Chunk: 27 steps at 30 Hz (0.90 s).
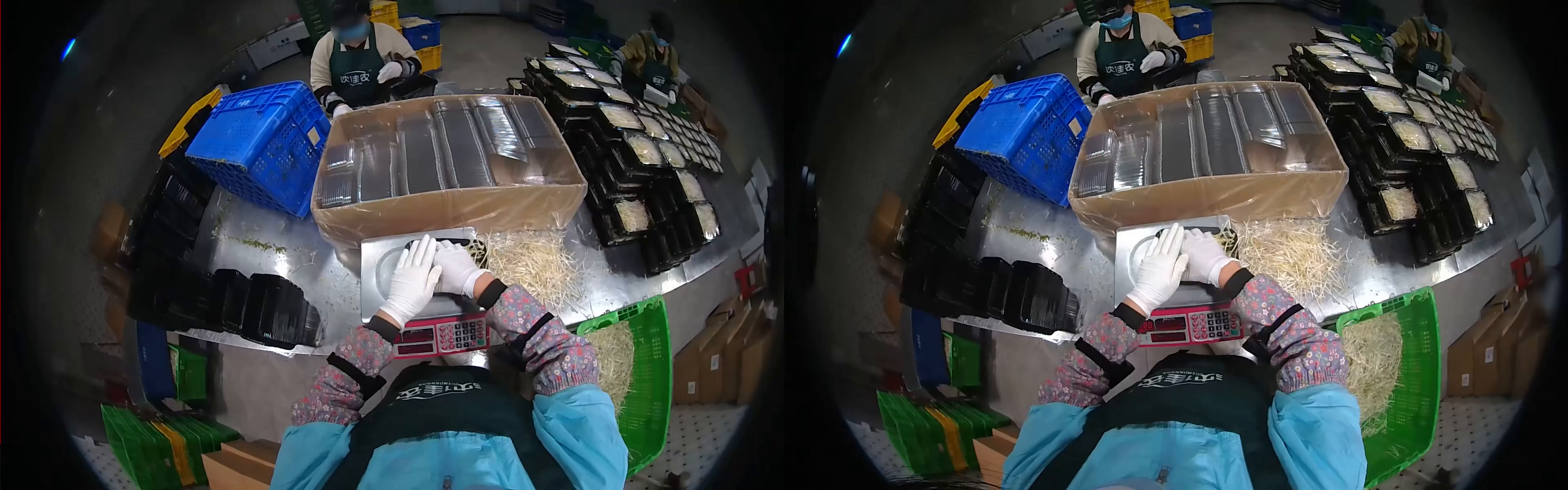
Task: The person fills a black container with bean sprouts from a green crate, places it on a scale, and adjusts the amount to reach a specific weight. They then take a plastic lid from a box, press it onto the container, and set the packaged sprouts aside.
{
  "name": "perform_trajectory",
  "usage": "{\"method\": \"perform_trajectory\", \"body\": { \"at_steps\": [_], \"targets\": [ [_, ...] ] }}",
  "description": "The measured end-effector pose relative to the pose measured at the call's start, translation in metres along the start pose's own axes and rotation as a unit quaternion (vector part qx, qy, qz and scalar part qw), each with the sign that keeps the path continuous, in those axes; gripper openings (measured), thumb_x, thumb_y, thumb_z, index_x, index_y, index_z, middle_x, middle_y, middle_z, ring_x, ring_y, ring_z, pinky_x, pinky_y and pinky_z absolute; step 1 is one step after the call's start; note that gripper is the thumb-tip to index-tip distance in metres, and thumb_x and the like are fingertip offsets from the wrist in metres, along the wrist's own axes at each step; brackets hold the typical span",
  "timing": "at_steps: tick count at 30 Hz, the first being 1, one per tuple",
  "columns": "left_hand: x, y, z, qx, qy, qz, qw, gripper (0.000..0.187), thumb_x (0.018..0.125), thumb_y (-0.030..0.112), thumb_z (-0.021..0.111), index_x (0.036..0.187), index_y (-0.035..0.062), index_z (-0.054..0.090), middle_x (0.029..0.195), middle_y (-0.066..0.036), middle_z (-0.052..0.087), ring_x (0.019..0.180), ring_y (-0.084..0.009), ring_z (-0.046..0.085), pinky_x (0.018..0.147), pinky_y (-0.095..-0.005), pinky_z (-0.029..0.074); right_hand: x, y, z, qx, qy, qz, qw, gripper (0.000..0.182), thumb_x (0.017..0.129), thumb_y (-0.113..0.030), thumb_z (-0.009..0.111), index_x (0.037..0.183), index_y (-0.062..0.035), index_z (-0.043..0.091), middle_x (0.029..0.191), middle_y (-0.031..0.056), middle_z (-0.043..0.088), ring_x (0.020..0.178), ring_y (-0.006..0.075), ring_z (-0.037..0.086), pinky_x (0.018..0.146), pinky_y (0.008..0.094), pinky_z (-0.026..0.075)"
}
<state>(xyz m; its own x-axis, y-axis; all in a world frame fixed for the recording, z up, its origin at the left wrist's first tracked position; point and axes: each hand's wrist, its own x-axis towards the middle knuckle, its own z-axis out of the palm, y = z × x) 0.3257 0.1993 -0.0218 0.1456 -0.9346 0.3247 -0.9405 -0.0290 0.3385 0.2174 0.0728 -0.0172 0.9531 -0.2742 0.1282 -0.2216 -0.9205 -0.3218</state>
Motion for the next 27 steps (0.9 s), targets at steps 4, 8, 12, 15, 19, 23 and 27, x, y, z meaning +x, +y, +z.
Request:
{"method": "perform_trajectory", "body": {
  "at_steps": [4,8,12,15,19,23,27],
  "targets": [
    [0.002,0.008,0.001,0.060,0.015,-0.020,0.998,0.061,0.096,0.032,0.050,0.149,0.0044,0.037,0.151,-0.022,0.039,0.133,-0.0381,0.044,0.113,-0.0490,0.029,-0.009,0.019,-0.028,0.127,-0.056,-0.051,0.989,0.086,0.069,-0.038,0.079,0.135,0.0056,0.047,0.132,0.0255,0.053,0.124,0.0416,0.049,0.106,0.0453,0.040],
    [-0.001,0.007,0.002,0.077,-0.012,-0.040,0.996,0.059,0.098,0.033,0.049,0.149,0.0054,0.038,0.150,-0.022,0.041,0.135,-0.0372,0.043,0.111,-0.0520,0.031,-0.038,0.033,-0.076,0.116,-0.040,-0.029,0.992,0.097,0.068,-0.034,0.083,0.146,0.0038,0.038,0.143,0.0269,0.046,0.133,0.0392,0.044,0.114,0.0416,0.033],
    [-0.004,-0.008,-0.013,-0.149,0.019,-0.049,0.987,0.055,0.100,0.028,0.051,0.147,0.0014,0.040,0.149,-0.023,0.042,0.141,-0.0403,0.035,0.116,-0.0462,0.029,-0.069,0.057,-0.125,0.225,-0.040,0.034,0.973,0.085,0.072,-0.026,0.084,0.145,-0.0040,0.045,0.144,0.0201,0.049,0.136,0.0326,0.043,0.115,0.0398,0.032],
    [-0.004,-0.016,-0.056,-0.211,0.080,-0.059,0.973,0.047,0.096,0.014,0.057,0.140,-0.0017,0.048,0.142,-0.023,0.050,0.135,-0.0381,0.045,0.112,-0.0398,0.036,-0.098,0.091,-0.140,0.183,0.039,0.057,0.981,0.084,0.072,-0.026,0.085,0.144,-0.0054,0.046,0.141,0.0186,0.050,0.134,0.0316,0.044,0.114,0.0386,0.035],
    [0.000,-0.034,-0.069,-0.264,0.096,-0.089,0.956,0.040,0.097,0.010,0.056,0.134,-0.0041,0.053,0.137,-0.023,0.055,0.129,-0.0330,0.052,0.108,-0.0364,0.041,-0.104,0.109,-0.135,0.142,0.058,0.091,0.984,0.099,0.066,-0.026,0.088,0.149,-0.0072,0.038,0.149,0.0200,0.041,0.137,0.0351,0.040,0.116,0.0416,0.032],
    [0.023,0.006,-0.051,-0.127,0.027,-0.052,0.990,0.055,0.100,0.031,0.053,0.143,-0.0006,0.043,0.143,-0.023,0.048,0.135,-0.0358,0.044,0.113,-0.0410,0.034,-0.066,0.048,-0.122,0.050,0.037,0.043,0.997,0.116,0.058,-0.032,0.091,0.153,-0.0071,0.029,0.154,0.0248,0.032,0.141,0.0444,0.033,0.114,0.0464,0.034],
    [0.022,0.027,-0.005,0.065,-0.069,0.053,0.994,0.060,0.096,0.039,0.051,0.142,0.0000,0.043,0.145,-0.023,0.043,0.136,-0.0390,0.039,0.111,-0.0515,0.030,-0.050,0.049,-0.090,-0.077,-0.117,0.038,0.989,0.119,0.057,-0.032,0.091,0.154,-0.0074,0.026,0.149,0.0296,0.037,0.137,0.0443,0.039,0.111,0.0460,0.038]
  ]
}}
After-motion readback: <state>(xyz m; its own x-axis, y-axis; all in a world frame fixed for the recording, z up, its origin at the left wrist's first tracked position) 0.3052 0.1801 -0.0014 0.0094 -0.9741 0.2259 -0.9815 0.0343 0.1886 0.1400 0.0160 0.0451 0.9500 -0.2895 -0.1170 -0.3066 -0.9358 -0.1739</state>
